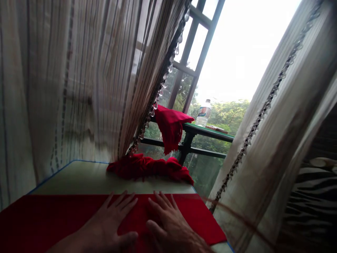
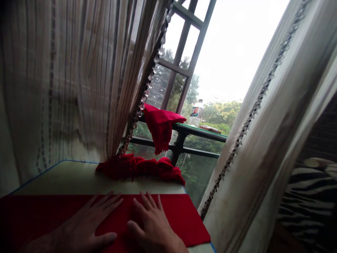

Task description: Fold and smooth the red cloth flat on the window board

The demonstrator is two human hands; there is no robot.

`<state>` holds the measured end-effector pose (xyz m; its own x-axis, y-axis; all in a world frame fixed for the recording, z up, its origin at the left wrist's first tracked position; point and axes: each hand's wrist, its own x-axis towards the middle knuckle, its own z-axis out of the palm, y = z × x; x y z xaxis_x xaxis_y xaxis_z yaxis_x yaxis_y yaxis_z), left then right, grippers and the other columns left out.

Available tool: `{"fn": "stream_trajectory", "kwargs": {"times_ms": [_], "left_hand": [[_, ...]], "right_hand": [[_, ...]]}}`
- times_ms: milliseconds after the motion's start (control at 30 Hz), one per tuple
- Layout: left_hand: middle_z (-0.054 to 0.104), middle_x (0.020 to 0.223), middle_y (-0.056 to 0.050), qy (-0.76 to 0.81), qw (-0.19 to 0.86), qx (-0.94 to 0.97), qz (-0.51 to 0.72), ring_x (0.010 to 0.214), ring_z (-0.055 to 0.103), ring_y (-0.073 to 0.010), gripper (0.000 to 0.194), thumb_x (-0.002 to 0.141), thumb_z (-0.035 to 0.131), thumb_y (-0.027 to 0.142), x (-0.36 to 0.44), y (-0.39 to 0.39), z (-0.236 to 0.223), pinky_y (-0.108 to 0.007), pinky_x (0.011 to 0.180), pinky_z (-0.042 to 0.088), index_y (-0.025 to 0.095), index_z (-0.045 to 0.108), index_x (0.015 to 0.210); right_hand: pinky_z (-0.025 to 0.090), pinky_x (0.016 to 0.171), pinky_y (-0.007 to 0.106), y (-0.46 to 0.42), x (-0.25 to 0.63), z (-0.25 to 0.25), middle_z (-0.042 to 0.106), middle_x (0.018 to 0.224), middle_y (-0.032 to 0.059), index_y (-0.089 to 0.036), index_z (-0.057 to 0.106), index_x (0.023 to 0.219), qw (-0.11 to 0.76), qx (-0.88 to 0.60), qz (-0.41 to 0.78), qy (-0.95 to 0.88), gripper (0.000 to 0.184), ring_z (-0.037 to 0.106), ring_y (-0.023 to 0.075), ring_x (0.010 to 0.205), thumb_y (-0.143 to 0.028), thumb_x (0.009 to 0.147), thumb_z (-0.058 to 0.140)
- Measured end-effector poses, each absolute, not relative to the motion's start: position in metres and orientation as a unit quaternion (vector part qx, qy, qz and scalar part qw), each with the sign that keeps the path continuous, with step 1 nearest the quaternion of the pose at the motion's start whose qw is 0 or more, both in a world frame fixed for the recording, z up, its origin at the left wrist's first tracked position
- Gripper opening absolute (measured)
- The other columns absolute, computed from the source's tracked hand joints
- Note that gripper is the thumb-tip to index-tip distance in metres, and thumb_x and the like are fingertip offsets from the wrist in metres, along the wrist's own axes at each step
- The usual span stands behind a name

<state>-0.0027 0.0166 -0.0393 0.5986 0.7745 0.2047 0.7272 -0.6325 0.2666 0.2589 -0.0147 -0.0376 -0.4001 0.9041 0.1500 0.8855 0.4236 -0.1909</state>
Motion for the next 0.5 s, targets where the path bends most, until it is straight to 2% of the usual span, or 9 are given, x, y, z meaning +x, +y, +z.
{"fn": "stream_trajectory", "kwargs": {"times_ms": [100,167,267,333,433,500], "left_hand": [[0.032,0.158,-0.009,0.407,0.108,0.899,0.124,0.148,0.026,-0.0362,0.088,0.084,0.048,0.08,-0.006,0.017,-0.033,-0.061,0.12,0.013,0.025,0.035,0.153],[0.028,0.16,-0.008,0.394,0.126,0.904,0.112,0.149,0.022,-0.0362,0.088,0.085,0.049,0.079,-0.008,0.02,-0.031,-0.062,0.12,0.009,0.026,0.032,0.154],[0.025,0.161,-0.009,0.395,0.139,0.903,0.101,0.15,0.019,-0.036,0.087,0.086,0.052,0.074,-0.009,0.019,-0.026,-0.063,0.12,0.004,0.027,0.029,0.155],[0.025,0.161,-0.011,0.4,0.138,0.902,0.086,0.15,0.017,-0.0362,0.088,0.086,0.052,0.073,-0.007,0.015,-0.021,-0.063,0.119,0.004,0.025,0.03,0.156],[0.025,0.162,-0.012,0.399,0.126,0.906,0.067,0.151,0.014,-0.036,0.09,0.086,0.049,0.074,-0.004,0.011,-0.013,-0.062,0.12,0.004,0.021,0.03,0.157],[0.023,0.163,-0.012,0.399,0.12,0.907,0.06,0.151,0.012,-0.0359,0.092,0.086,0.048,0.076,-0.003,0.01,-0.012,-0.062,0.12,0.003,0.021,0.029,0.157]], "right_hand": [[0.022,0.119,0.059,-0.016,0.253,-0.039,0.011,0.16,-0.0144,-0.054,0.011,0.152,0.104,-0.53,0.034,-0.841,0.073,0.018,0.0256,0.149,-0.066,0.09,0.047],[0.024,0.119,0.058,-0.021,0.272,-0.043,0.013,0.16,-0.0137,-0.053,0.012,0.152,0.1,-0.545,0.04,-0.832,0.072,0.02,0.0265,0.149,-0.065,0.091,0.047],[0.025,0.12,0.057,-0.033,0.319,-0.049,0.019,0.161,-0.0111,-0.05,0.021,0.152,0.105,-0.594,0.037,-0.796,0.068,0.02,0.0282,0.149,-0.066,0.091,0.046],[0.022,0.122,0.057,-0.04,0.353,-0.054,0.024,0.161,-0.0065,-0.045,0.028,0.152,0.113,-0.63,0.035,-0.767,0.06,0.022,0.028,0.149,-0.062,0.096,0.04],[0.021,0.123,0.054,-0.046,0.39,-0.061,0.028,0.162,-0.0009,-0.035,0.034,0.152,0.117,-0.669,0.025,-0.733,0.06,0.023,0.026,0.149,-0.061,0.098,0.034],[0.018,0.123,0.053,-0.045,0.397,-0.064,0.032,0.161,0.0013,-0.033,0.04,0.15,0.113,-0.685,0.013,-0.72,0.06,0.024,0.0262,0.149,-0.061,0.098,0.033]]}}
